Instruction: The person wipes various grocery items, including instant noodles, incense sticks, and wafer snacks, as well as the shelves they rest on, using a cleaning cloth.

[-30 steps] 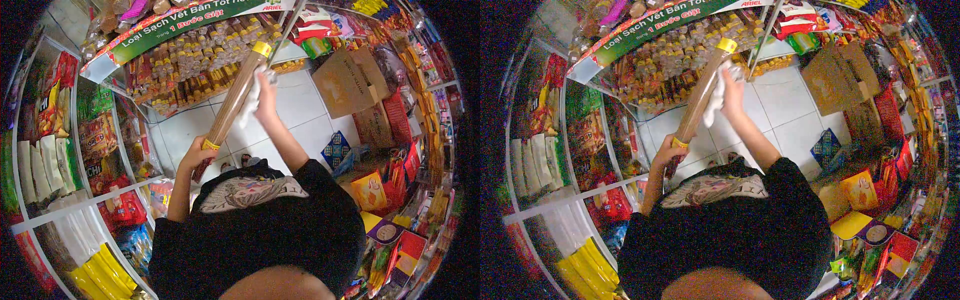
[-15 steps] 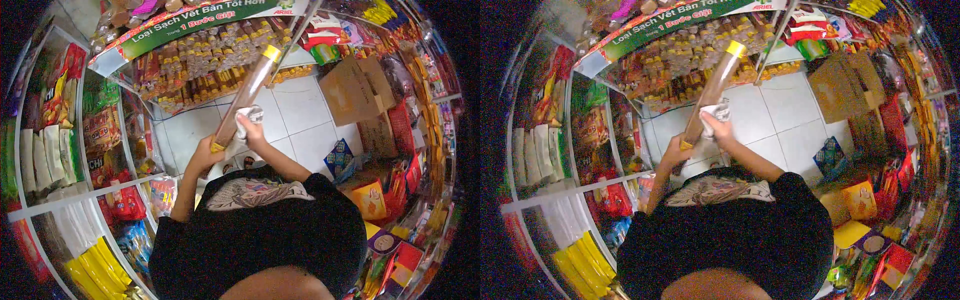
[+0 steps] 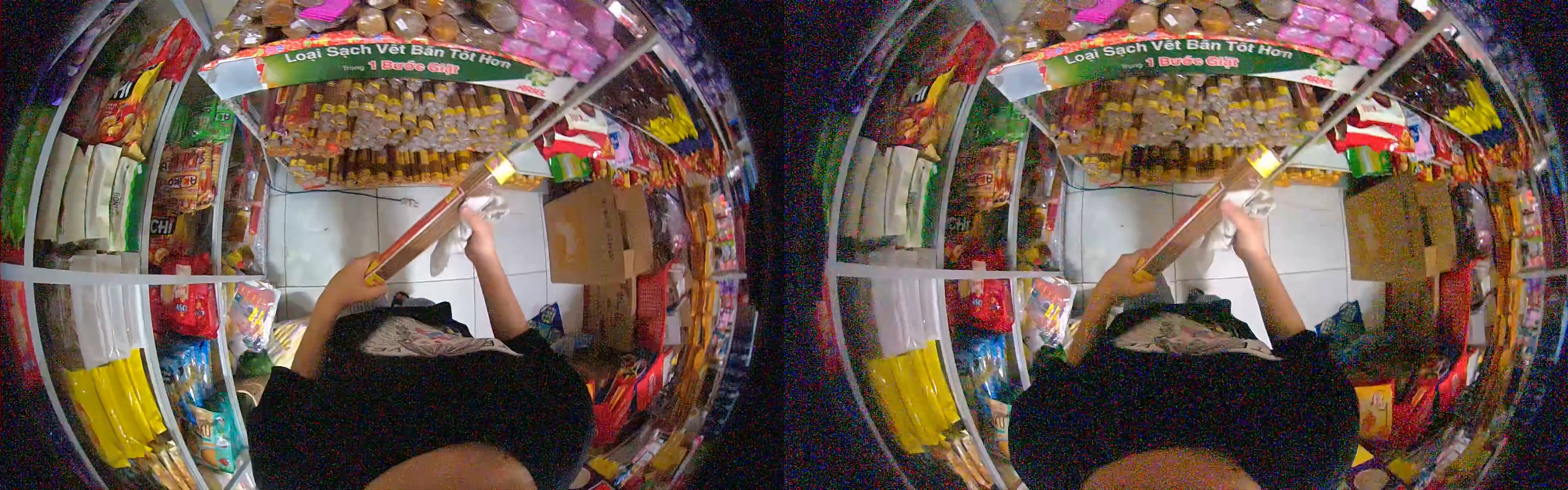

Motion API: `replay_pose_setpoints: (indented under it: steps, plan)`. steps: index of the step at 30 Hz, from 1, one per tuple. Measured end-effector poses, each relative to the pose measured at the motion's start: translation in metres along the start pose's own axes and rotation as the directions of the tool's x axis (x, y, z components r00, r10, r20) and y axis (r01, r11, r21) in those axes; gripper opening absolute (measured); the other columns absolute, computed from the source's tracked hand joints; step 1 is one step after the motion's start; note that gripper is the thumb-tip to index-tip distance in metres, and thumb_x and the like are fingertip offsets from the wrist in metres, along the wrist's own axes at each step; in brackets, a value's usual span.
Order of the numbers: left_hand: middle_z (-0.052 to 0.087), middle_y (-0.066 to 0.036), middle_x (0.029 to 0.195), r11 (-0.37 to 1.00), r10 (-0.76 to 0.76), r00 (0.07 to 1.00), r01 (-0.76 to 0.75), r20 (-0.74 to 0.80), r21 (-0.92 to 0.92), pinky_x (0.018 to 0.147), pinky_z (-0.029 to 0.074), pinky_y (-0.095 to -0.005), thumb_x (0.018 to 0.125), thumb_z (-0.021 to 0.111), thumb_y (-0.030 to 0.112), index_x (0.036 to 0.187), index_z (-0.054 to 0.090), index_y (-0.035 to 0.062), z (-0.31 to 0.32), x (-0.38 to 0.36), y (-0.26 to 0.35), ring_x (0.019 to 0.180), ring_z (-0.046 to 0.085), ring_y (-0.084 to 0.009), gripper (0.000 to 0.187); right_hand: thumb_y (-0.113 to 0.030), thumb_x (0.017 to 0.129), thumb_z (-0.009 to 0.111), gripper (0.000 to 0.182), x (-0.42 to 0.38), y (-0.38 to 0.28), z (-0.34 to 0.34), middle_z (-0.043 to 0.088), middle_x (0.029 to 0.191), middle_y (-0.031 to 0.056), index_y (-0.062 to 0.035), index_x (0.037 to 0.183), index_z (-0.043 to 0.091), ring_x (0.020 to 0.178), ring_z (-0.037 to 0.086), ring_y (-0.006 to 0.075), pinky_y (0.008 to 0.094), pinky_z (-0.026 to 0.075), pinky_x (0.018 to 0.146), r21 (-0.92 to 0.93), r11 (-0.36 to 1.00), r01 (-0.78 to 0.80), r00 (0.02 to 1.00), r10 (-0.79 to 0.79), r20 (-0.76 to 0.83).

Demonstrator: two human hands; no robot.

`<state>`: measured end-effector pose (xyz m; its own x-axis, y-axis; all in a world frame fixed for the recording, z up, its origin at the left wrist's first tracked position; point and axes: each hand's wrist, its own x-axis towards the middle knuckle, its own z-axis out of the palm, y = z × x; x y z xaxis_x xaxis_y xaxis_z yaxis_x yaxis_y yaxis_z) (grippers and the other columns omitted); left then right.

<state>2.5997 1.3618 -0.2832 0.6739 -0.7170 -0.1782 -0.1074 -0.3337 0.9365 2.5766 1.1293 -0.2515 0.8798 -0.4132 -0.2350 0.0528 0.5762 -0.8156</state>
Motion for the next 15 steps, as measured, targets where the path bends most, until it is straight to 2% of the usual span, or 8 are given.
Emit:
replay_pose_setpoints:
  steps: [2,3,4,5,7,8,13,15]
  plan:
    - [0.053,-0.012,0.073,0.997,-0.03,1.0,0.03,0.001,-0.065,0.061,0.04,-0.0286,0.056,0.058,0.02,0.092,0.046,0.0016,-0.008,0.005,-0.013,0.067,0.052,-0.0206,0.042,-0.01,0.065,0.06,0.032,0.009,0.012,0.005,0.051,0.094,0.0075,0.0015,0.093,0.05,0.084,0.049,0.0151,0.0272,0.038,0.074,-0.212,0.976,-0.041,0.985,0.075,0.155]
    - [0.053,-0.012,0.073,0.989,-0.053,0.998,0.054,0.014,-0.134,0.061,0.04,-0.0286,0.055,0.059,0.02,0.092,0.046,0.0017,-0.013,0.01,-0.02,0.068,0.052,-0.0205,0.042,-0.007,0.062,0.061,0.035,0.014,0.015,0.011,0.052,0.093,0.0063,0.0006,0.094,0.049,0.083,0.049,0.015,0.0282,0.038,0.075,-0.236,0.97,-0.053,0.978,0.098,0.184]
    - [0.053,-0.013,0.074,0.981,0.057,0.998,-0.057,-0.007,-0.187,0.061,0.04,-0.0286,0.055,0.058,0.02,0.092,0.045,0.0016,-0.021,0.018,-0.023,0.068,0.052,-0.0205,0.043,-0.008,0.062,0.061,0.036,0.024,0.02,0.016,0.052,0.092,0.0057,-0.0003,0.095,0.049,0.083,0.049,0.0152,0.0283,0.038,0.075,-0.236,0.972,-0.015,0.968,0.073,0.239]
    - [0.053,-0.013,0.074,0.981,0.061,0.998,-0.062,-0.013,-0.181,0.061,0.04,-0.0286,0.055,0.058,0.02,0.092,0.045,0.0016,-0.032,0.026,-0.025,0.068,0.052,-0.0205,0.043,-0.009,0.062,0.061,0.037,0.035,0.027,0.019,0.052,0.092,0.005,-0.0012,0.096,0.048,0.084,0.049,0.0153,0.0283,0.038,0.075,-0.232,0.972,0.024,0.955,0.046,0.291]
    - [0.053,-0.012,0.075,0.999,0.001,1.0,-0.001,-0.001,-0.032,0.062,0.04,-0.0281,0.055,0.057,0.019,0.093,0.045,0.0011,-0.058,0.039,-0.021,0.068,0.052,-0.0204,0.043,-0.009,0.062,0.061,0.037,0.056,0.039,0.028,0.052,0.091,0.0046,-0.0019,0.096,0.048,0.084,0.049,0.0156,0.0283,0.038,0.076,-0.235,0.971,0.042,0.96,0.026,0.28]
    - [0.053,-0.013,0.076,0.998,0.061,0.998,-0.061,-0.015,0.02,0.063,0.041,-0.0283,0.055,0.056,0.018,0.094,0.045,0.0008,-0.072,0.048,-0.02,0.07,0.052,-0.0217,0.044,-0.01,0.062,0.061,0.038,0.069,0.042,0.035,0.052,0.091,0.0042,-0.0026,0.097,0.047,0.085,0.049,0.0158,0.0284,0.038,0.076,-0.245,0.968,0.061,0.964,0.007,0.268]
    - [0.054,-0.015,0.079,0.995,0.053,0.996,-0.059,0.076,0.079,0.066,0.041,-0.0298,0.055,0.056,0.018,0.096,0.045,0.001,-0.15,0.077,-0.014,0.073,0.053,-0.0242,0.046,-0.01,0.06,0.063,0.047,0.103,0.049,0.082,0.051,0.093,0.0054,-0.0022,0.102,0.043,0.085,0.049,0.0171,0.0286,0.038,0.076,-0.059,0.997,0.049,0.968,-0.033,0.247]
    - [0.054,-0.016,0.08,0.991,0.046,0.994,-0.058,0.101,0.118,0.066,0.041,-0.0304,0.055,0.056,0.018,0.096,0.045,0.0011,-0.181,0.088,-0.007,0.073,0.053,-0.0249,0.046,-0.012,0.058,0.064,0.051,0.109,0.05,0.103,0.05,0.094,0.0055,-0.0022,0.104,0.042,0.087,0.048,0.0175,0.0295,0.038,0.077,-0.031,0.991,0.129,0.972,-0.12,0.204]
